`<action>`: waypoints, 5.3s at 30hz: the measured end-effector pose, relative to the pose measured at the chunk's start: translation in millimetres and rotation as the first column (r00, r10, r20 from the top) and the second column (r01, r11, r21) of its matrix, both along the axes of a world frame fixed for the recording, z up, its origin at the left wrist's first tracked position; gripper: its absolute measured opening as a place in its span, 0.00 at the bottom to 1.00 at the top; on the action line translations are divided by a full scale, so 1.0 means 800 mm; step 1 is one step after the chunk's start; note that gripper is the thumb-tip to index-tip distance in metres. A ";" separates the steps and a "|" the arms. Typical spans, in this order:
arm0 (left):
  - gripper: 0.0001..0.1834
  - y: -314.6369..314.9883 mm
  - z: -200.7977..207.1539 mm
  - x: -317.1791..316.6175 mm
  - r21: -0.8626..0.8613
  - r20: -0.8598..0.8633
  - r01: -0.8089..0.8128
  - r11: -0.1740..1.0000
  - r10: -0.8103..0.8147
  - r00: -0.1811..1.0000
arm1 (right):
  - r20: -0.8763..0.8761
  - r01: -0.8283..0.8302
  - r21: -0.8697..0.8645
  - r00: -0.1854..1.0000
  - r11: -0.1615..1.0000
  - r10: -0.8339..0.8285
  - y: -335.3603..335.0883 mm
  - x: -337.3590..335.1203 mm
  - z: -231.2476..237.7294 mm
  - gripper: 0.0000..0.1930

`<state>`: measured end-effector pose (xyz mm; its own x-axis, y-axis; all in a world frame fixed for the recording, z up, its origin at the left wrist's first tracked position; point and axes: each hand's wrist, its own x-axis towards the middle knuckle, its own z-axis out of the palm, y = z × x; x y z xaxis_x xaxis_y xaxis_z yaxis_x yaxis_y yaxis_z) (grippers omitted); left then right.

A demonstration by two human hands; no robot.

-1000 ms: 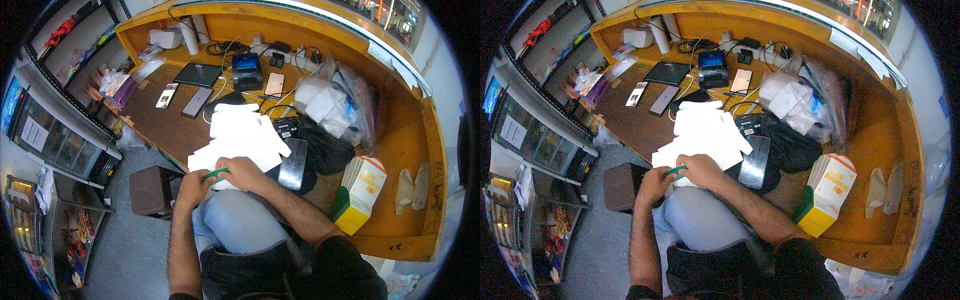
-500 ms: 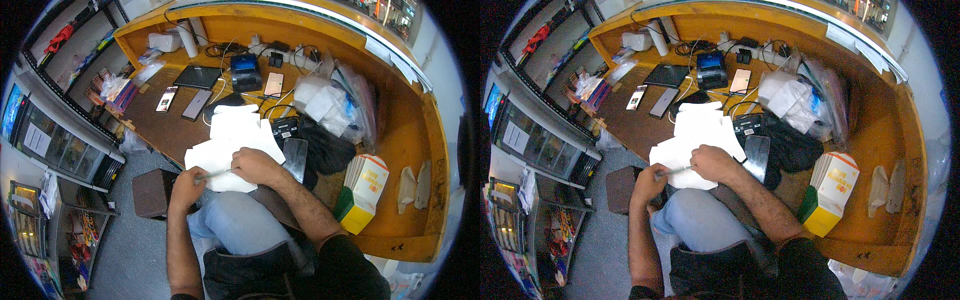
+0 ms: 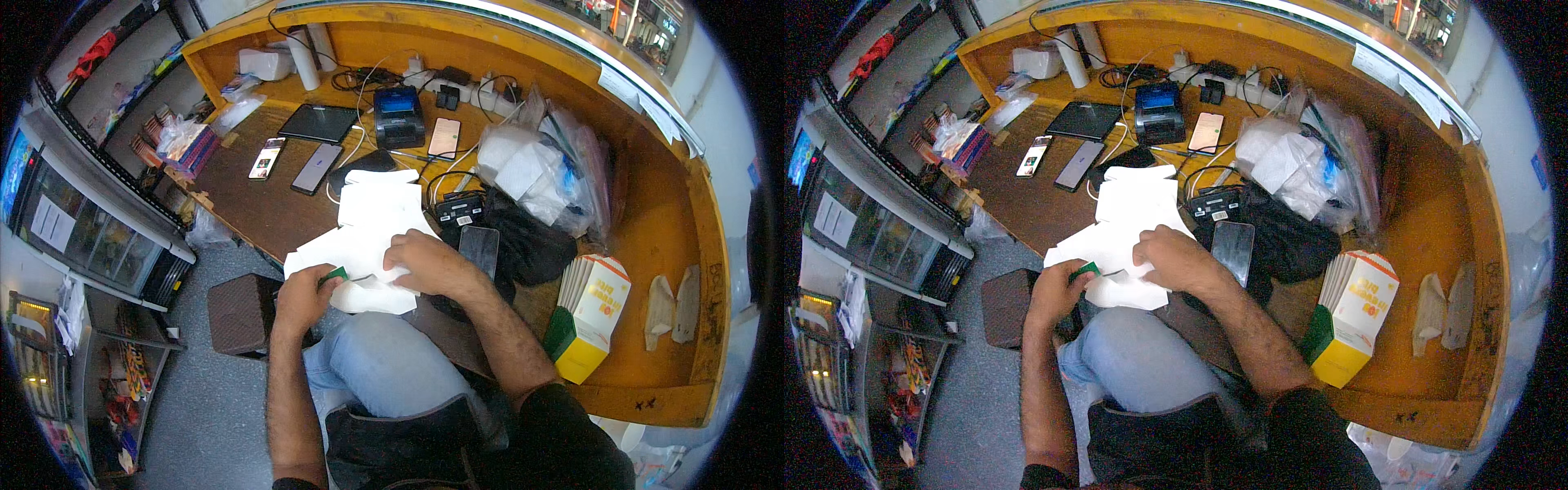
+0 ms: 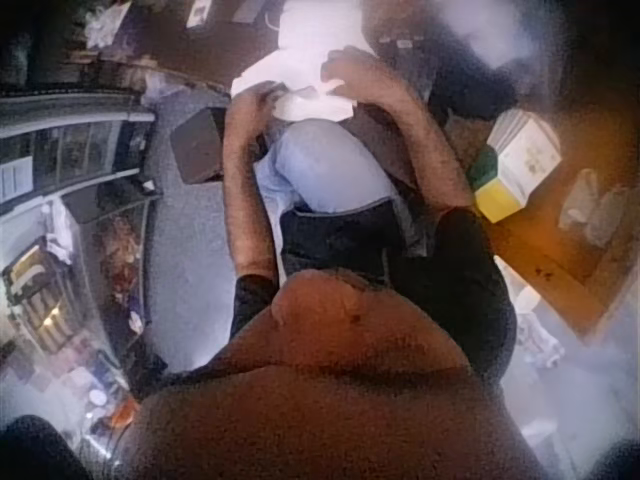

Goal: The person assembles small paper boxes by folding flat sheets and inserting pre-cut flaps into slots. They handle multiple boxes one at a time, folding edges and securing the structure before placing each finished box on the counter.

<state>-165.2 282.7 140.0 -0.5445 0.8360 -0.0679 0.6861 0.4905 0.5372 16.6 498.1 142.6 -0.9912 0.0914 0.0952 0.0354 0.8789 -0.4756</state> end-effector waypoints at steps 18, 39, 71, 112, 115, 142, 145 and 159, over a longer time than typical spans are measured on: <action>0.12 0.015 -0.031 0.014 0.055 -0.123 0.206 0.977 -0.198 0.973 | 0.128 0.158 -0.307 0.984 0.939 -0.124 -0.007 -0.022 -0.043 0.12; 0.09 0.024 -0.030 0.029 0.157 -0.235 0.257 0.954 -0.217 0.947 | 0.018 0.159 -0.173 0.987 0.972 -0.158 -0.015 0.002 0.002 0.06; 0.18 0.006 -0.081 0.027 0.141 -0.094 0.342 0.929 -0.332 0.939 | -0.017 0.487 0.028 0.874 0.873 -0.486 0.034 -0.008 -0.075 0.07; 0.09 0.016 -0.051 0.025 -0.027 -0.018 0.419 0.908 -0.419 0.908 | -0.198 0.333 0.188 0.934 0.924 -0.297 -0.030 -0.032 -0.068 0.10; 0.15 0.021 -0.056 0.021 -0.061 0.005 0.428 0.902 -0.428 0.904 | -0.057 0.224 0.248 0.975 0.942 -0.217 -0.036 -0.037 -0.048 0.16; 0.35 0.019 -0.083 0.021 -0.068 -0.164 0.408 0.910 -0.414 0.895 | -0.045 0.319 0.148 0.948 0.936 -0.316 -0.001 -0.100 -0.060 0.11; 0.37 0.022 -0.076 0.024 -0.105 -0.146 0.424 0.900 -0.435 0.888 | -0.102 0.119 0.576 0.992 0.809 -0.074 -0.024 -0.097 -0.064 0.09; 0.39 0.018 -0.084 0.015 -0.113 -0.160 0.413 0.904 -0.427 0.890 | 0.272 0.433 0.256 0.826 0.864 -0.494 -0.024 -0.221 -0.049 0.45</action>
<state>-153.3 297.1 72.9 -0.1527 0.9855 -0.0744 0.9168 0.1694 0.3617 -160.3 478.8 103.2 -0.8134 0.5598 -0.1583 0.5817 0.7868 -0.2066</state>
